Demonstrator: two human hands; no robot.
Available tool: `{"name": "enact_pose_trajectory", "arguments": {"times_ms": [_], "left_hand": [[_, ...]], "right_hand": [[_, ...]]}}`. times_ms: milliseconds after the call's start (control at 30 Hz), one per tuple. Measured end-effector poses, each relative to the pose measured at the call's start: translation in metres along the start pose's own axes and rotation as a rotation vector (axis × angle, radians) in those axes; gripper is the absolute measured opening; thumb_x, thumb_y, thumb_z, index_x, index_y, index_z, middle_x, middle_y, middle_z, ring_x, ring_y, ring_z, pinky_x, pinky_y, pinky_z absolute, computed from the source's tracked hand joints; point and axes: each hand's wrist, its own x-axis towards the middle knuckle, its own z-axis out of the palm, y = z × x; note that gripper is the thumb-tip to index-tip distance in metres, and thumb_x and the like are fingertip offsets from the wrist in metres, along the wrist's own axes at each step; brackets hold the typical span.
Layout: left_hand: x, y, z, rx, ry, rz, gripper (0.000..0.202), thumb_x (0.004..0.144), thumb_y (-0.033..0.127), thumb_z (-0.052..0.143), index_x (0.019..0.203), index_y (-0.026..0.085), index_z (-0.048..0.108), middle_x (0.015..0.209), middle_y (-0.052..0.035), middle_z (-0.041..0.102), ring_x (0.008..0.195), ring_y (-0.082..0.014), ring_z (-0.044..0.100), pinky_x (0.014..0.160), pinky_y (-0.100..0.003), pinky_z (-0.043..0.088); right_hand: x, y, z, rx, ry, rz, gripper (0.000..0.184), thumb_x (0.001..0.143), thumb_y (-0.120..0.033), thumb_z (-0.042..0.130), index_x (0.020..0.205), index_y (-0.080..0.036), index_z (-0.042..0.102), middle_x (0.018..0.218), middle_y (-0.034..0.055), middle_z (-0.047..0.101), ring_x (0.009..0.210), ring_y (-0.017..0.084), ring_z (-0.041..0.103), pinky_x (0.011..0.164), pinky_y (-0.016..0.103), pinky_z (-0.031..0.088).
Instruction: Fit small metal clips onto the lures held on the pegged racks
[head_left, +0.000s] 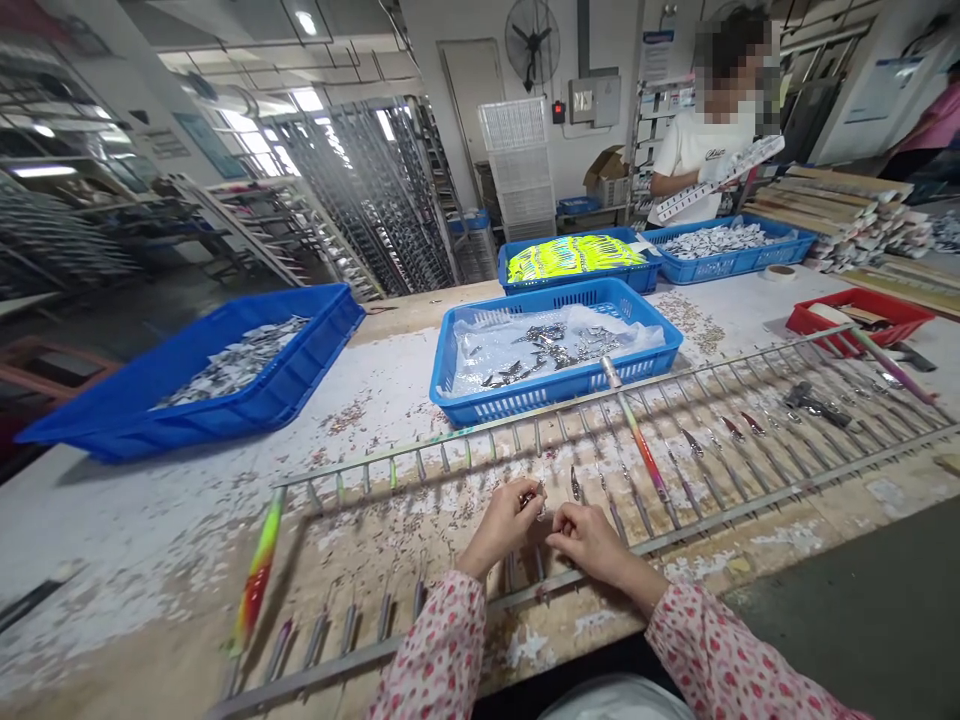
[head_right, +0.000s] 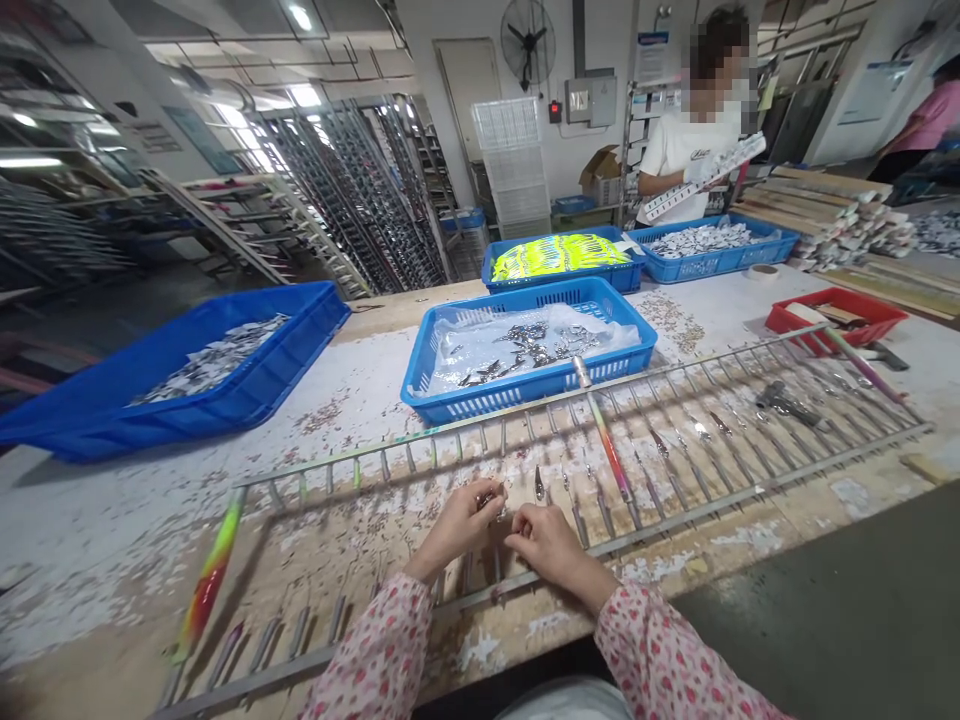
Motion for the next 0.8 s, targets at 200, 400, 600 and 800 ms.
{"name": "enact_pose_trajectory", "arguments": {"times_ms": [200,400,600,800], "left_hand": [[0.002,0.003,0.0,-0.006,0.006,-0.047,0.024,0.079,0.028,0.044,0.059,0.018,0.05,0.059,0.0011,0.049,0.061,-0.0151,0.047,0.058,-0.026,0.033],[0.0,0.002,0.006,-0.127,0.05,-0.142,0.038,0.073,0.033,0.059,0.108,0.017,0.057,0.069,0.0024,0.058,0.066,-0.0161,0.055,0.064,-0.027,0.04],[-0.013,0.006,-0.002,-0.241,-0.026,-0.067,0.047,0.069,0.027,0.067,0.113,0.019,0.053,0.082,0.0005,0.062,0.077,-0.0168,0.057,0.072,-0.028,0.045],[-0.024,-0.002,-0.008,-0.355,-0.085,0.01,0.041,0.075,0.022,0.059,0.115,0.02,0.054,0.108,-0.0044,0.061,0.092,-0.0178,0.056,0.082,-0.029,0.044]], "right_hand": [[-0.001,-0.006,-0.008,0.053,-0.074,0.026,0.006,0.078,-0.014,0.056,0.073,-0.017,0.059,0.056,-0.0036,0.057,0.051,0.011,0.055,0.051,0.02,0.039],[0.004,-0.012,-0.02,-0.106,-0.242,0.019,0.023,0.083,-0.013,0.042,0.068,-0.017,0.059,0.045,-0.0007,0.054,0.045,0.014,0.054,0.049,0.022,0.04],[0.025,-0.038,-0.031,-0.154,-0.018,-0.177,0.017,0.085,-0.018,0.051,0.093,-0.019,0.066,0.084,0.0038,0.069,0.075,0.016,0.061,0.07,0.025,0.041],[0.036,-0.039,-0.019,-0.063,-0.003,-0.27,0.018,0.086,-0.018,0.051,0.071,-0.018,0.062,0.072,0.0006,0.064,0.07,0.014,0.056,0.067,0.023,0.037]]}}
